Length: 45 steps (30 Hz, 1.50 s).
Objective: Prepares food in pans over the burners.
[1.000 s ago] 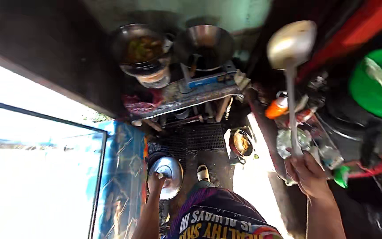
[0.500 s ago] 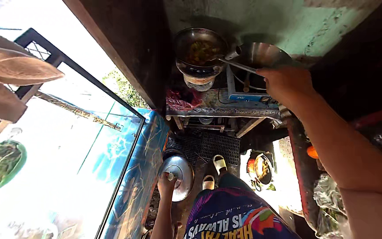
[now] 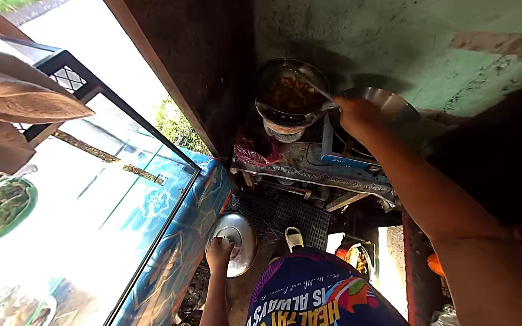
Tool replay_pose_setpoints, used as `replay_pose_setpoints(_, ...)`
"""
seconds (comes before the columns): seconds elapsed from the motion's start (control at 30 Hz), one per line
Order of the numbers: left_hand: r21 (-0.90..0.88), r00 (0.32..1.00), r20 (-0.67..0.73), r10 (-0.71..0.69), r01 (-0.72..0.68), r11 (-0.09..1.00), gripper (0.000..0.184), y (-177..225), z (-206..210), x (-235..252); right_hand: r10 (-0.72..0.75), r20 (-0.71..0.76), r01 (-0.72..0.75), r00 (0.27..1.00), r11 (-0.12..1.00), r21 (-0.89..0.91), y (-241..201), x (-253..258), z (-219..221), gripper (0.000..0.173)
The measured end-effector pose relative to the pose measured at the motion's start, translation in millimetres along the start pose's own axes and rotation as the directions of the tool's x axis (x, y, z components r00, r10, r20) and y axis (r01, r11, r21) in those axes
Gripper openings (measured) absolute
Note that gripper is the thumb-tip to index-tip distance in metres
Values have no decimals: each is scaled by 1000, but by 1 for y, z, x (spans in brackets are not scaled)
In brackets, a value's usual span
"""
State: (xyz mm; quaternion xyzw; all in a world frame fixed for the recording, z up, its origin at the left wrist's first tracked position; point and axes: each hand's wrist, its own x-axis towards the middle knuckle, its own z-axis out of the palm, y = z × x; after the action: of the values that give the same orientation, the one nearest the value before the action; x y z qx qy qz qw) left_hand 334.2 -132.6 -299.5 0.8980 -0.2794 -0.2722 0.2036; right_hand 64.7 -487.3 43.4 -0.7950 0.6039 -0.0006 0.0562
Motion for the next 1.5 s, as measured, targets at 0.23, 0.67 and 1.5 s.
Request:
replay_pose_setpoints(0.23, -30, 1000, 21, 13, -13, 999, 48, 30, 12, 6, -117, -2, 117, 993, 993, 30, 42, -6, -32, 41)
replay_pose_setpoints(0.67, -54, 997, -33, 64, -65, 996, 45, 60, 17, 8, 11, 229, -44, 973, 989, 141, 46, 60, -32, 36)
replay_pose_setpoints(1.5, -52, 994, 17, 112, -111, 992, 48, 65, 19, 9, -91, 164, 62, 982, 983, 171, 40, 1, -73, 35)
